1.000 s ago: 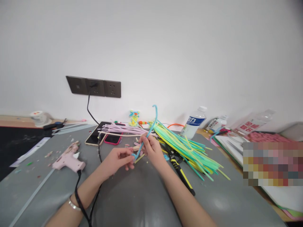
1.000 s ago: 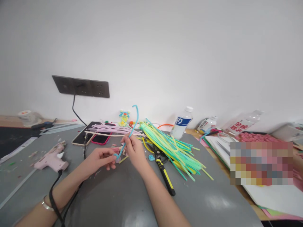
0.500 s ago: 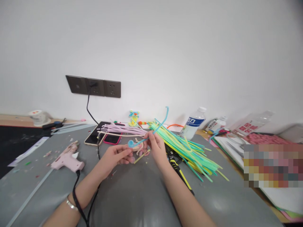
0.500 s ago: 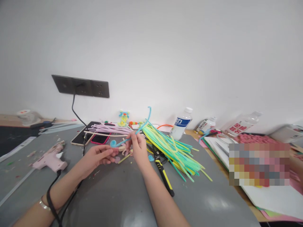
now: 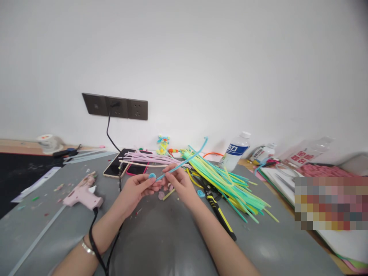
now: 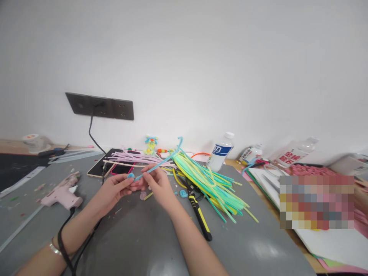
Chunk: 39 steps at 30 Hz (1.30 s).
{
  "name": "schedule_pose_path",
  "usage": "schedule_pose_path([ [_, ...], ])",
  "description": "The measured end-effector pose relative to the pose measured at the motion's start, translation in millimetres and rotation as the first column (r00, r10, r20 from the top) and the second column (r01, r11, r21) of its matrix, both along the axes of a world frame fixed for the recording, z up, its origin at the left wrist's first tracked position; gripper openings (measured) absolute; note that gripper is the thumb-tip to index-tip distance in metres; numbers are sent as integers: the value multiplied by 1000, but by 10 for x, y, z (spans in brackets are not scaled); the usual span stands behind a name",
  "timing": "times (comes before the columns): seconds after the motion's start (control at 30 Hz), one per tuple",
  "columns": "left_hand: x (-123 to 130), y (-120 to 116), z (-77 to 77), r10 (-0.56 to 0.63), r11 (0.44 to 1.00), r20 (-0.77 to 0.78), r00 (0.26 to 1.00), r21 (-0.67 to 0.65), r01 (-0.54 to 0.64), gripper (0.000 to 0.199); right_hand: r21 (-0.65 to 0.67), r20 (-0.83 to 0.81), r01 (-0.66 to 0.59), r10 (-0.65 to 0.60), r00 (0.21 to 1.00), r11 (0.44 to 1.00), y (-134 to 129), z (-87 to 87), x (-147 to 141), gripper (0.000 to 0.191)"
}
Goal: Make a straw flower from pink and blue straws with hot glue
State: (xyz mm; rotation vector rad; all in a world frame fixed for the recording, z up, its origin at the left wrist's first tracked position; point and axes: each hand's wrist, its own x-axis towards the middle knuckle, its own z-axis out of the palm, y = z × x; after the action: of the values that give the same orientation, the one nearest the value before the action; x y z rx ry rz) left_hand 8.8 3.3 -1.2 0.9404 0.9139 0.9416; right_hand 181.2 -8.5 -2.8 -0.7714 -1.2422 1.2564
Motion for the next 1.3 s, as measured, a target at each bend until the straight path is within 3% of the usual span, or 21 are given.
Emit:
schedule_pose_path([
  [0.13, -2, -17, -6, -40, 999, 8, 999, 6, 40, 34, -10, -30, -55, 55, 998, 998, 12, -39, -24, 31],
  [0.33, 17, -94, 60, -205, 979, 30, 978, -4, 205, 36, 13, 12, -41, 41, 999, 999, 35, -35, 54, 28],
  [0.47, 23, -116, 97, -230, 973, 19, 973, 6, 230, 38, 16, 52, -65, 64, 997, 998, 18, -1, 99, 29],
  [0.73, 37, -115, 61, -275, 959, -151, 950, 28, 282, 41, -42, 84, -136, 140, 987, 990, 16, 50, 98, 32],
  [0.87, 22, -126, 44, -350, 926, -218, 911, 68, 372, 39, -93, 103, -207, 217, 971, 974, -10, 79, 99, 31],
  [1.0, 8, -152, 18, -502, 855, -243, 830, 8, 519, 27, -154, 171, -334, 357, 918, 930, -51, 87, 110, 28],
  [1.13, 10, -163, 9, -582, 802, -271, 767, -31, 597, 24, -188, 230, -403, 439, 869, 896, -70, 90, 138, 26],
  [1.3, 16, -153, 20, -550, 821, -291, 783, -17, 570, 27, -233, 235, -414, 464, 854, 880, -55, 124, 216, 31],
])
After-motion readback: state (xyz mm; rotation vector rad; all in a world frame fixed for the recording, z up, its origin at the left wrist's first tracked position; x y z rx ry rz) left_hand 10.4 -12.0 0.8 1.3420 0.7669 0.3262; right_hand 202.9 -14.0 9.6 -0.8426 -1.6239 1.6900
